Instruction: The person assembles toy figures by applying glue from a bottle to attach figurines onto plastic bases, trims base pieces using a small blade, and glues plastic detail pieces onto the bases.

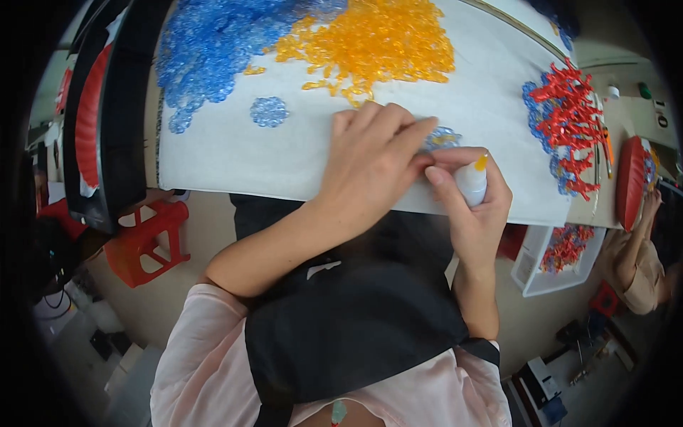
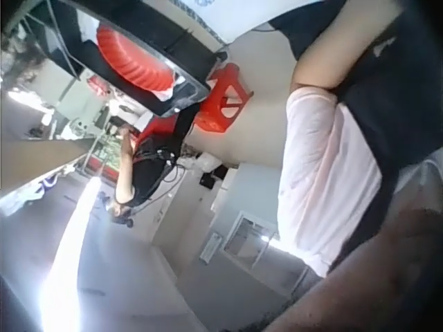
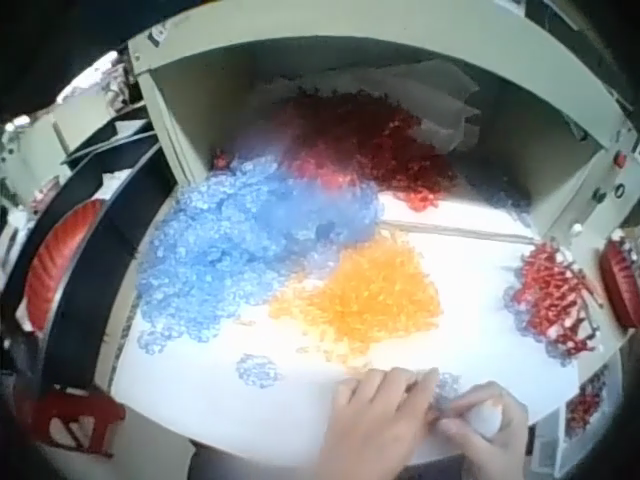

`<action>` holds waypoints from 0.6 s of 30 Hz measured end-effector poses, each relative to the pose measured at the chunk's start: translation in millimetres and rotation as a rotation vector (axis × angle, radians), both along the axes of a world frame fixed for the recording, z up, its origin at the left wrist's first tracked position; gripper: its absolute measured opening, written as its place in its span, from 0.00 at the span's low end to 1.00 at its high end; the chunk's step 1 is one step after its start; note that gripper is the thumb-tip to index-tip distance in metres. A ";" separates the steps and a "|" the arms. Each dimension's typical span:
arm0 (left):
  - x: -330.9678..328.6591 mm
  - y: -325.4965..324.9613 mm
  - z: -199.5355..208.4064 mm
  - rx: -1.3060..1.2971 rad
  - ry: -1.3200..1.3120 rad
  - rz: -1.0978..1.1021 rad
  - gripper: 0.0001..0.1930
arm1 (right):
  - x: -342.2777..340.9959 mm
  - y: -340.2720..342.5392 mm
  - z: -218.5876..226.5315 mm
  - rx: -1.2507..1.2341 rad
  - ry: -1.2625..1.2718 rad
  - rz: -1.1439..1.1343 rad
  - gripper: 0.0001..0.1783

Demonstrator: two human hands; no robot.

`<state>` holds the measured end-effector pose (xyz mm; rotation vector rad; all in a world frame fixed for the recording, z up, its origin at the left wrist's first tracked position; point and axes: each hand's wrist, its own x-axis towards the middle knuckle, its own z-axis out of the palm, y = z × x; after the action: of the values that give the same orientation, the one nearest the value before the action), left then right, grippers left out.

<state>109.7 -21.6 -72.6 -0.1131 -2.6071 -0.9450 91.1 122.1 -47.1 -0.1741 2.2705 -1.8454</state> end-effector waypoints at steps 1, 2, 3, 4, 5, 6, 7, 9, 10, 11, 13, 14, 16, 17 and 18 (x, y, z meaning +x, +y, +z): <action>-5.3 4.4 1.8 0.083 0.041 -0.055 0.17 | -1.2 4.4 -1.2 -0.031 -0.043 -0.011 0.07; -3.6 -3.0 3.0 0.068 0.039 -0.049 0.17 | -4.4 6.6 -3.9 -0.046 -0.045 -0.005 0.07; 2.1 -19.2 5.8 0.023 0.061 0.043 0.16 | -7.8 7.9 -7.4 -0.022 -0.016 0.022 0.07; 6.1 -34.7 6.8 -0.012 0.083 0.118 0.15 | -10.6 11.3 -11.1 0.012 0.012 0.032 0.07; 10.2 -54.9 5.3 -0.088 0.110 0.188 0.16 | -13.9 11.7 -13.3 0.005 0.008 0.027 0.07; 14.8 -73.6 2.4 -0.162 0.137 0.257 0.16 | -17.5 11.3 -15.1 0.001 0.071 0.023 0.07; 22.1 -86.5 2.3 -0.166 0.131 0.254 0.16 | -18.9 10.4 -16.1 -0.003 0.132 0.020 0.06; 33.0 -102.1 1.7 -0.132 -0.007 0.283 0.19 | -18.9 8.2 -17.7 0.017 0.158 -0.027 0.09; 35.9 -102.8 1.0 -0.133 -0.010 0.288 0.19 | -19.1 5.9 -18.3 0.037 0.190 -0.067 0.11; 38.4 -102.2 0.0 -0.103 -0.032 0.261 0.20 | -16.3 4.1 -17.7 0.038 0.187 -0.063 0.11; 42.2 -94.9 -1.3 -0.063 -0.059 0.230 0.21 | -5.7 0.4 -14.8 -0.009 0.106 -0.040 0.14; 42.7 -86.5 -1.0 -0.059 -0.062 0.220 0.21 | -3.1 -3.1 -16.9 0.001 0.103 -0.043 0.14; 43.7 -78.8 0.4 -0.040 -0.067 0.203 0.21 | -0.3 -11.0 -23.6 -0.131 0.124 0.162 0.15; 43.5 -76.6 1.8 0.000 -0.065 0.200 0.20 | -1.3 -14.1 -21.1 -0.238 0.051 0.230 0.16; 43.4 -74.8 1.4 0.039 -0.063 0.197 0.18 | -3.2 -18.6 -18.2 -0.224 0.049 0.226 0.16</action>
<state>153.1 -96.4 -71.2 0.1826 -2.5962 -0.9418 87.9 103.5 -65.3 -0.4940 1.9743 -1.9854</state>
